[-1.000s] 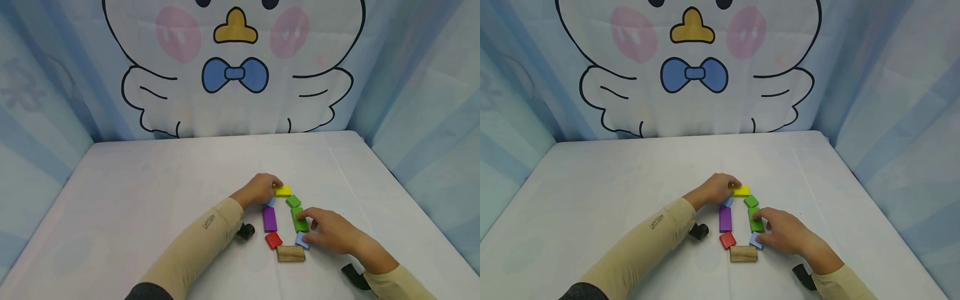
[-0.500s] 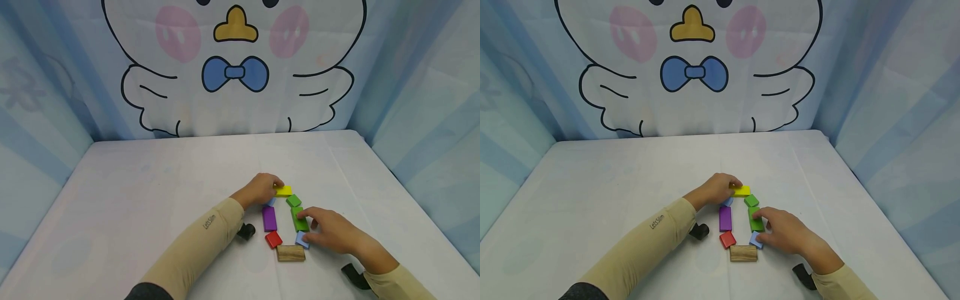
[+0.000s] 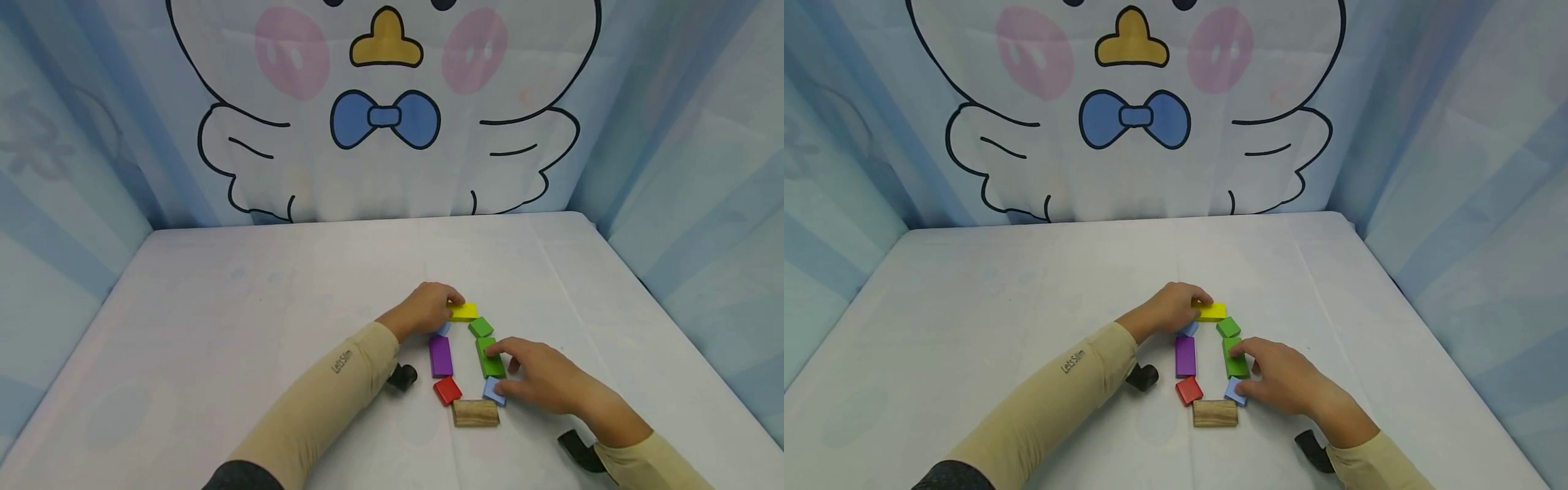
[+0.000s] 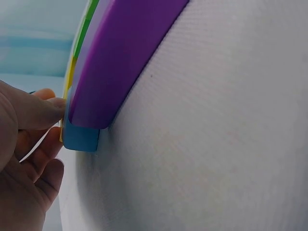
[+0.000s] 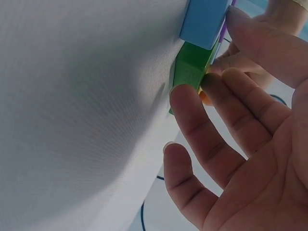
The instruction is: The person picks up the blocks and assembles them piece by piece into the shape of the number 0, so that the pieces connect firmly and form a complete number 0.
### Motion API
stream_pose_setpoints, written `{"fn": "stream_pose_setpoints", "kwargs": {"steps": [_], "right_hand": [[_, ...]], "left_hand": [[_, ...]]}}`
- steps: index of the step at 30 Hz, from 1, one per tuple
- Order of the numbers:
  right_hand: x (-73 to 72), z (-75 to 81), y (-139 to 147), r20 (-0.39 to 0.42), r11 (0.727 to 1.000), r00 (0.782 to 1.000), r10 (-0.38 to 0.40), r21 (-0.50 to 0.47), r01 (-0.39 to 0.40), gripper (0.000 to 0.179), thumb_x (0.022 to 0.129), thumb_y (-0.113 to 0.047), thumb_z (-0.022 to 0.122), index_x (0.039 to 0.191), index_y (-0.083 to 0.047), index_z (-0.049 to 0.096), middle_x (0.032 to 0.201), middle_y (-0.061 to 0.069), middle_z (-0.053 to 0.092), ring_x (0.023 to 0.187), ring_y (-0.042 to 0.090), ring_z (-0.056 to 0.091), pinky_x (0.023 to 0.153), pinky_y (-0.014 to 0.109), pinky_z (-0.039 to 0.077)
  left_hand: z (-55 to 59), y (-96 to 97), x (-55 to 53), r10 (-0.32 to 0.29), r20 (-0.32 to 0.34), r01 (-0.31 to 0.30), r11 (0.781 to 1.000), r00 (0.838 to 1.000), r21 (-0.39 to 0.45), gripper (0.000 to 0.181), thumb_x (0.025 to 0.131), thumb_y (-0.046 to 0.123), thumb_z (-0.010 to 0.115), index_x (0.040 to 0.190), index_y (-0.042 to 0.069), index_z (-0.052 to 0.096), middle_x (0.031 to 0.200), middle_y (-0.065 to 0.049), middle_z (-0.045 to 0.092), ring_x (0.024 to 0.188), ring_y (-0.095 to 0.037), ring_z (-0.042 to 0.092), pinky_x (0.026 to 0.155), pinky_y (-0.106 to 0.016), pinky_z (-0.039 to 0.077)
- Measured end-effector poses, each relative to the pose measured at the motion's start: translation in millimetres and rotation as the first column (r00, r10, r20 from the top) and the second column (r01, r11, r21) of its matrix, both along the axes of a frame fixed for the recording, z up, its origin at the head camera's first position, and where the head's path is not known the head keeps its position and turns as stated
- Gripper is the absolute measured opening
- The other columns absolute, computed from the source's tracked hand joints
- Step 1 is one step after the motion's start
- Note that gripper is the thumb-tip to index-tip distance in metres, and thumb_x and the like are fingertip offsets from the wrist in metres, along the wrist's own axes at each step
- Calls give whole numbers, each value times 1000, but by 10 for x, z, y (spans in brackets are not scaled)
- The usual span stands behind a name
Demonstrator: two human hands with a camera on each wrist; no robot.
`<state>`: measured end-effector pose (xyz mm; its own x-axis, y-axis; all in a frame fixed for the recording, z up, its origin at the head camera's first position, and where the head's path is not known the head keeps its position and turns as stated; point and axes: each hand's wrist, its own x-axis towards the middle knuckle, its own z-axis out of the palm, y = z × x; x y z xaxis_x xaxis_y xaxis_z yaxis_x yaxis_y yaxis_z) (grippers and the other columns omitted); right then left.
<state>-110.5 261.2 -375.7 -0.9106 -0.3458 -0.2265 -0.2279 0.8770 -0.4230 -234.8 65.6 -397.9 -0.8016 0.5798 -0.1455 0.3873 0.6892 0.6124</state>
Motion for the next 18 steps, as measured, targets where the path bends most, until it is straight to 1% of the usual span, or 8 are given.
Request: {"fn": "stream_pose_setpoints", "kwargs": {"steps": [10, 18], "right_hand": [[-13, -6, 8, -9, 1000, 1000, 13, 0, -13, 53, 83, -28, 83, 128, -8, 61, 108, -3, 63, 83, 13, 54, 70, 32, 48], [-10, -8, 0, 7, 1000, 1000, 1, -1, -1, 54, 83, -28, 83, 128, -8, 61, 106, -3, 62, 83, 13, 54, 70, 32, 48]], "left_hand": [[0, -12, 2, -7, -2, 7, 1000, 1000, -1, 32, 100, 5, 59, 131, 10, 67, 130, -2, 64, 122, -17, 55, 105, -28, 41], [8, -11, 10, 9, 18, -9, 1000, 1000, -3, 32, 99, 5, 60, 130, 11, 67, 130, -2, 64, 121, -18, 56, 104, -28, 42]]}}
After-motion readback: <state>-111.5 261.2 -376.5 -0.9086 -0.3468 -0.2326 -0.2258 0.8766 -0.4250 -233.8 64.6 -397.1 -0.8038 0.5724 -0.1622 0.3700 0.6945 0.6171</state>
